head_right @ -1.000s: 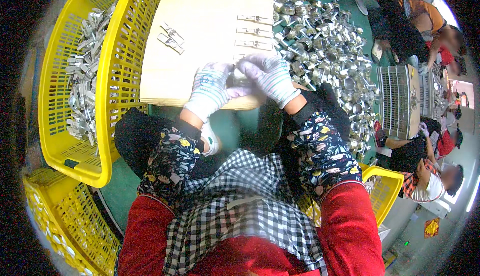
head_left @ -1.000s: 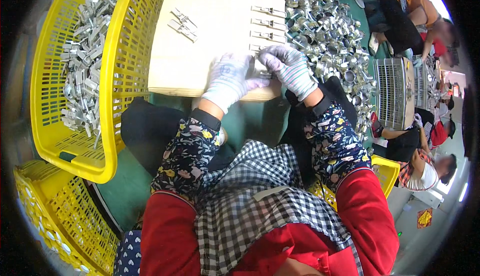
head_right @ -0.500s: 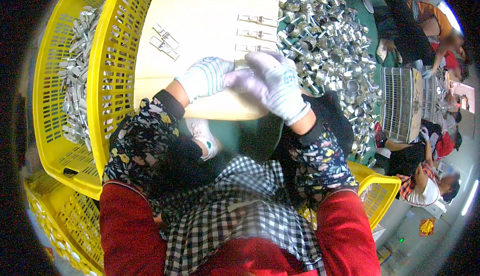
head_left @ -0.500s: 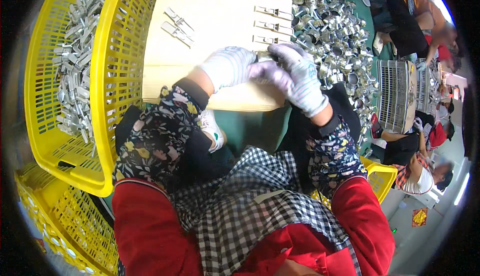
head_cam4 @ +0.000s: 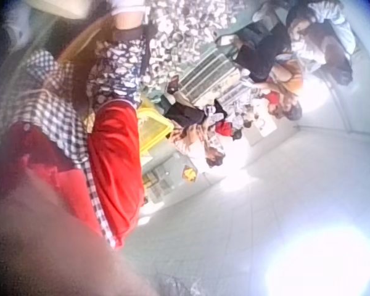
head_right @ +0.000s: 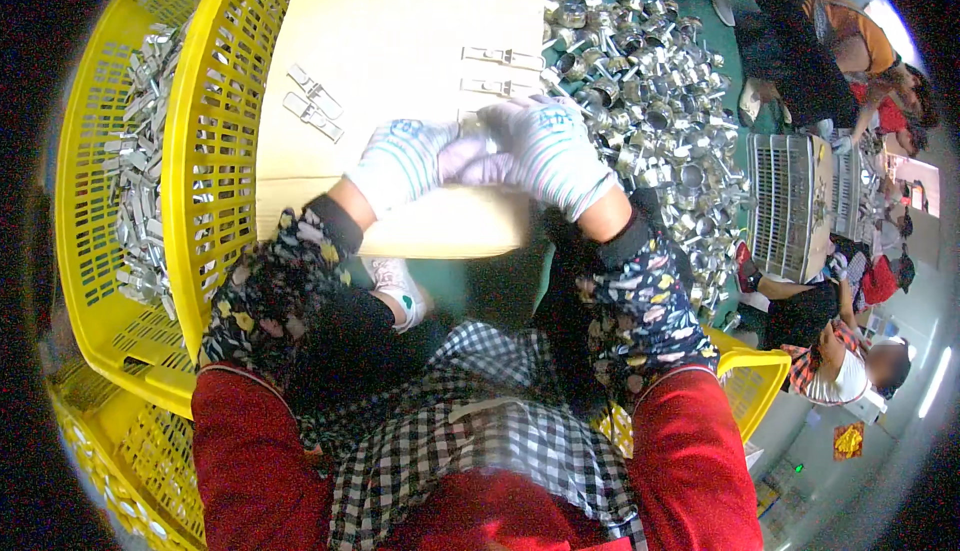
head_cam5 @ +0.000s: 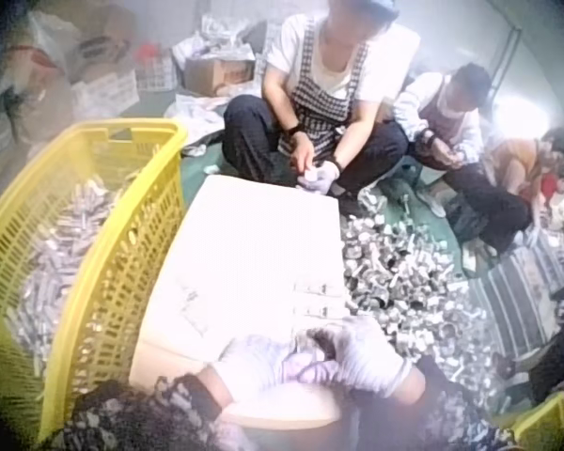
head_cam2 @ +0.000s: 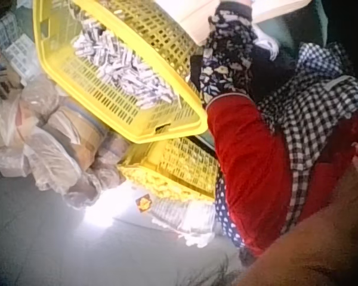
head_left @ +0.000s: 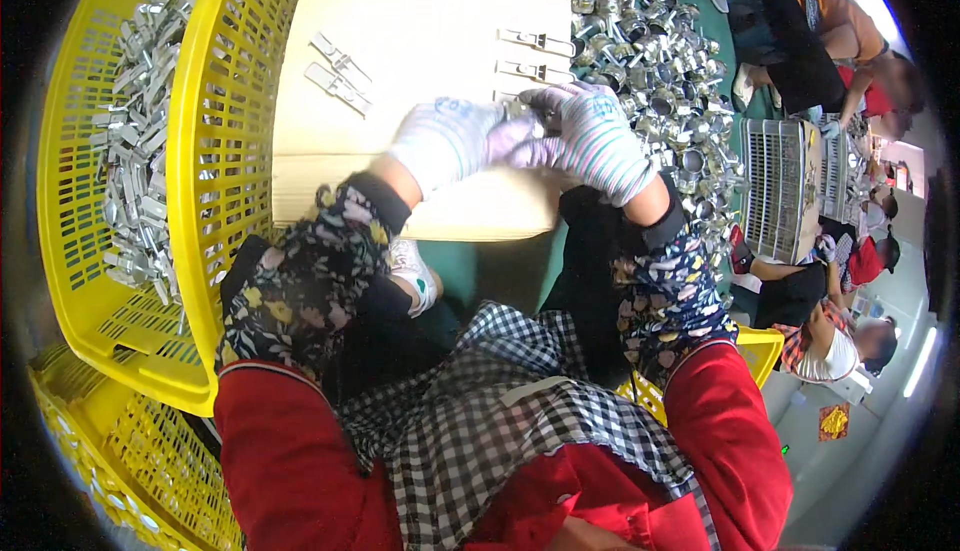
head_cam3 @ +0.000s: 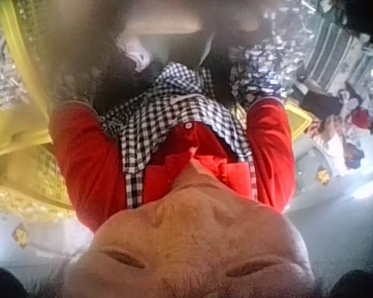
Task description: Assembling metal cabinet hinge components on a wooden board.
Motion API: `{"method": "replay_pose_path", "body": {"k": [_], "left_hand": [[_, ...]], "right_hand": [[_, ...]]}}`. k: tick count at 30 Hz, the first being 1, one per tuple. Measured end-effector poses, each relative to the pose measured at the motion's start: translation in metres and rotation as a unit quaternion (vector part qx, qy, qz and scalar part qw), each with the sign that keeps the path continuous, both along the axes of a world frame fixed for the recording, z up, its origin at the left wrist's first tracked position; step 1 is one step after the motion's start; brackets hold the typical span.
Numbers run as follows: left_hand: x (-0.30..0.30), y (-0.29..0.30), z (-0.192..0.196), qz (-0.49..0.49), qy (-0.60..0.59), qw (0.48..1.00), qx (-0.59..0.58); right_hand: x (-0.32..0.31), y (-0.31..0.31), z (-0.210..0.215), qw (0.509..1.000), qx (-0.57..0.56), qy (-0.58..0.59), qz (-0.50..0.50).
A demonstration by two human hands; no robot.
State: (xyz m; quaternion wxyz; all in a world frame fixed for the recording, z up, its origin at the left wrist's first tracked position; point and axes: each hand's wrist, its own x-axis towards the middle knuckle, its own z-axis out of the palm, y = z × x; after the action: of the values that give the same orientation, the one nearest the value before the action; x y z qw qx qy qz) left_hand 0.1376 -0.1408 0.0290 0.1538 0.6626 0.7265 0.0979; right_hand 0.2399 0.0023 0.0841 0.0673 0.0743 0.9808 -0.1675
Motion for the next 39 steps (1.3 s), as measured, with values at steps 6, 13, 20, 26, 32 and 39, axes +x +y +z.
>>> {"method": "replay_pose_path", "body": {"k": [6,13,20,26,32,39], "left_hand": [[-0.023,0.028,0.020,0.095,-0.172,0.969,-0.149],[-0.014,0.024,-0.014,0.207,-0.144,0.967,0.020],[-0.025,0.036,0.004,0.184,-0.126,0.974,0.024],[-0.042,0.053,0.020,0.115,-0.089,0.978,-0.150],[-0.056,0.056,0.024,0.090,-0.216,0.960,-0.155],[-0.063,0.058,0.022,0.288,-0.419,0.846,-0.161]], "right_hand": [[0.000,-0.012,0.009,0.978,0.187,0.085,0.039],[-0.044,0.009,0.028,0.984,0.022,-0.174,-0.015],[-0.055,0.033,0.019,0.985,-0.077,-0.148,-0.031],[-0.025,0.000,-0.008,0.926,0.344,0.156,0.013],[-0.036,0.004,-0.016,0.956,0.282,0.084,0.002],[-0.042,0.016,-0.008,0.967,0.248,0.049,0.026]]}}
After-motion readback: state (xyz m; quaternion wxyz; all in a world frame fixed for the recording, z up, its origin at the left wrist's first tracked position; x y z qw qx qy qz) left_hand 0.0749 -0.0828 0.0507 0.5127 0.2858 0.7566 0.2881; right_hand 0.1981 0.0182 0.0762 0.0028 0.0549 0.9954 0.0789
